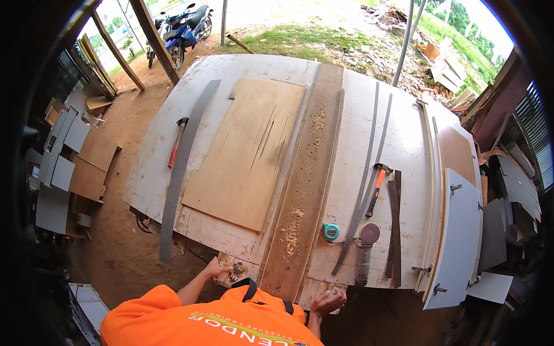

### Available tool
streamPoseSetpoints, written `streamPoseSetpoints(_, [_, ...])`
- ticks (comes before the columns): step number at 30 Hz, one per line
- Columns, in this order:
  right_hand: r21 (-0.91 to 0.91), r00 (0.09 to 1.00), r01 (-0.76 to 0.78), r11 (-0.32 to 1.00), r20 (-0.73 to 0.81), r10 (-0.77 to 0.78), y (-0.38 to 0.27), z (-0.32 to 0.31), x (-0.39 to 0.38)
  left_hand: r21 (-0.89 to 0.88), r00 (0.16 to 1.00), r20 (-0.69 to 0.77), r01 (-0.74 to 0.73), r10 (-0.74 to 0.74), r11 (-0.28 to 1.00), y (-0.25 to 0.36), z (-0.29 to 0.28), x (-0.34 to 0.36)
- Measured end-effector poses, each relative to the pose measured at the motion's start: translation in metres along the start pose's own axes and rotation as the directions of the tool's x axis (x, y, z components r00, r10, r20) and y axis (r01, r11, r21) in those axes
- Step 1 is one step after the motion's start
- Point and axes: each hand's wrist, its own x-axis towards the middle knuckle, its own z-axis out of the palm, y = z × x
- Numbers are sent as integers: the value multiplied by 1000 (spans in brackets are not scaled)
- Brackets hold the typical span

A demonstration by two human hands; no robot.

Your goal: The person measures and marks a wooden plank, then uses a table saw to cut it into smaller pieces. The person also uses a hammer to tap the wood and a tape measure to verify dimensions before moving the cut pieces.

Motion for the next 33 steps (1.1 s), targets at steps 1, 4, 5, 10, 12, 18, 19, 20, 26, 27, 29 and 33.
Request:
streamPoseSetpoints(1, [106,991,44,993,120,-57,-26,-5,10,28,999,-25,43,-42,999,6,1,-6])
streamPoseSetpoints(4, [284,957,130,950,216,-196,-90,8,58,151,997,-73,24,-13,988,30,-4,-21])
streamPoseSetpoints(5, [307,935,162,938,255,-245,-106,17,74,243,993,-121,23,7,970,36,-6,-25])
streamPoseSetpoints(10, [224,883,292,930,311,-352,-132,66,154,175,998,-61,14,-3,984,47,-11,-22])
streamPoseSetpoints(12, [215,807,312,925,454,-378,-127,79,169,142,999,-46,-16,23,990,41,-8,-13])
streamPoseSetpoints(18, [164,714,492,855,486,-504,-108,87,172,-365,991,-117,-108,70,925,15,15,14])
streamPoseSetpoints(19, [129,717,527,840,464,-521,-108,85,172,-368,989,-131,-114,70,923,13,19,19])
streamPoseSetpoints(20, [103,715,524,845,486,-503,-111,85,172,-362,986,-148,-129,80,923,12,19,25])
streamPoseSetpoints(26, [-70,728,485,872,584,-358,-134,89,185,-513,991,99,-31,95,858,21,11,41])
streamPoseSetpoints(27, [-96,732,479,873,593,-336,-135,89,187,-476,989,135,18,53,879,23,7,41])
streamPoseSetpoints(29, [-160,745,459,874,605,-281,-135,87,190,-526,958,251,16,137,850,25,4,37])
streamPoseSetpoints(33, [-356,773,408,840,624,-111,-130,74,187,-511,979,173,-8,112,859,26,0,31])
